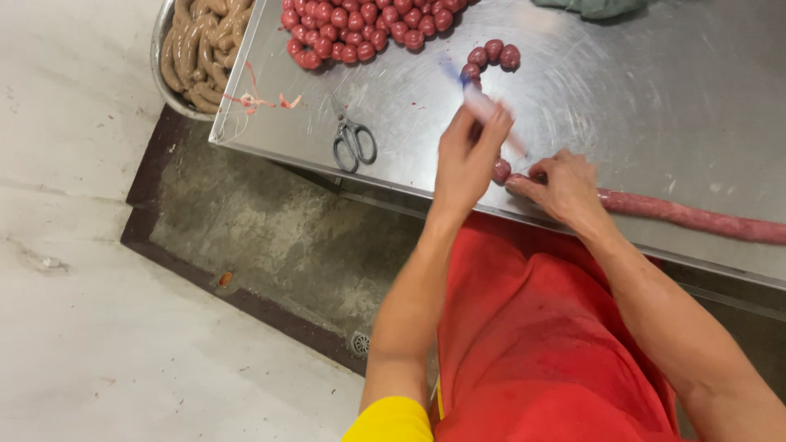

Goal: The person ties and segments meat-filled casings into individual links on a metal counter, using string and a pen-like tool to create knots and shears to cut the excess string.

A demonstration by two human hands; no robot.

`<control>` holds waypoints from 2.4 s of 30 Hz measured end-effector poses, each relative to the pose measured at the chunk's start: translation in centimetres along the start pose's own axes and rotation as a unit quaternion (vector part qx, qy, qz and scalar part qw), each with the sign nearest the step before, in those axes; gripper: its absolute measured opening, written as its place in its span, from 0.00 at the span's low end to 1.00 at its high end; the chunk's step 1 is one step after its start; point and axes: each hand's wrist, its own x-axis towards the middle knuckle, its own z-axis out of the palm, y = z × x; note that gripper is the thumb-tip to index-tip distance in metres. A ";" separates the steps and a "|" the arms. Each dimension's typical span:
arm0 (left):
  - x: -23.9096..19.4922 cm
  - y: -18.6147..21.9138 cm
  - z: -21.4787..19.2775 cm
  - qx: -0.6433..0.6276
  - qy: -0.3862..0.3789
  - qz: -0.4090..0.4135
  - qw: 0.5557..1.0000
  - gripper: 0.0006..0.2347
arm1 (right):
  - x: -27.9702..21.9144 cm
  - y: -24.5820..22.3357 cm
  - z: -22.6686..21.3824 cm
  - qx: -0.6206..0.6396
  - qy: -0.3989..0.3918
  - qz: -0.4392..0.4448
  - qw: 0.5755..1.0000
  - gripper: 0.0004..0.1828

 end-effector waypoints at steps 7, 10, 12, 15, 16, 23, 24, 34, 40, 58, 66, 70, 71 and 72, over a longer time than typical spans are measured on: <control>4.5 3.7 1.9 -0.142 -0.192 0.031 0.970 0.12 | -1.3 0.8 3.9 0.272 0.122 0.049 0.953 0.09; 1.0 3.7 -2.5 -0.149 -0.181 -0.030 0.972 0.14 | -1.0 2.3 3.2 0.536 0.081 0.175 0.822 0.03; 0.5 2.3 -4.2 0.097 -0.041 0.059 0.993 0.14 | -1.9 2.8 2.4 0.376 0.119 0.075 0.916 0.02; -1.9 -0.8 -6.6 0.341 0.028 -0.017 0.939 0.11 | -2.4 2.5 1.1 0.526 0.081 0.162 0.831 0.01; -2.7 -1.9 -6.5 0.340 0.028 -0.012 0.940 0.11 | -2.3 2.1 0.4 0.525 0.085 0.159 0.832 0.01; -3.5 -8.9 1.3 0.154 -0.060 -0.074 0.984 0.19 | -4.2 -0.7 -0.7 0.378 0.084 0.011 0.922 0.05; -3.0 -9.5 1.8 0.060 -0.035 -0.049 0.996 0.22 | -4.3 -0.6 -0.6 0.351 0.085 0.030 0.932 0.07; -5.6 -1.1 3.5 0.382 -0.016 0.205 0.901 0.14 | -2.0 2.5 3.4 0.143 0.074 -0.078 0.984 0.16; -12.5 12.4 -2.6 -0.199 -0.203 0.084 0.955 0.08 | -2.0 1.7 2.6 0.177 0.079 -0.058 0.979 0.17; -18.0 9.1 -6.2 -0.370 -0.089 -0.046 0.924 0.09 | 0.3 0.9 0.6 0.115 0.089 -0.190 0.971 0.10; -10.3 8.3 -8.3 0.033 0.005 0.154 0.988 0.12 | 1.8 1.7 -5.0 0.390 -0.137 0.186 0.891 0.13; -11.7 2.0 -6.4 0.367 0.013 0.006 0.930 0.19 | -1.3 3.4 -5.9 0.014 -0.093 -0.036 0.995 0.21; -11.9 0.4 -5.1 0.440 -0.011 0.007 0.898 0.19 | -2.1 3.2 -5.0 -0.015 -0.011 -0.099 0.995 0.23; -12.1 -1.0 -3.7 0.479 -0.081 -0.097 0.869 0.20 | -2.5 3.1 -4.2 -0.044 0.071 -0.161 0.983 0.25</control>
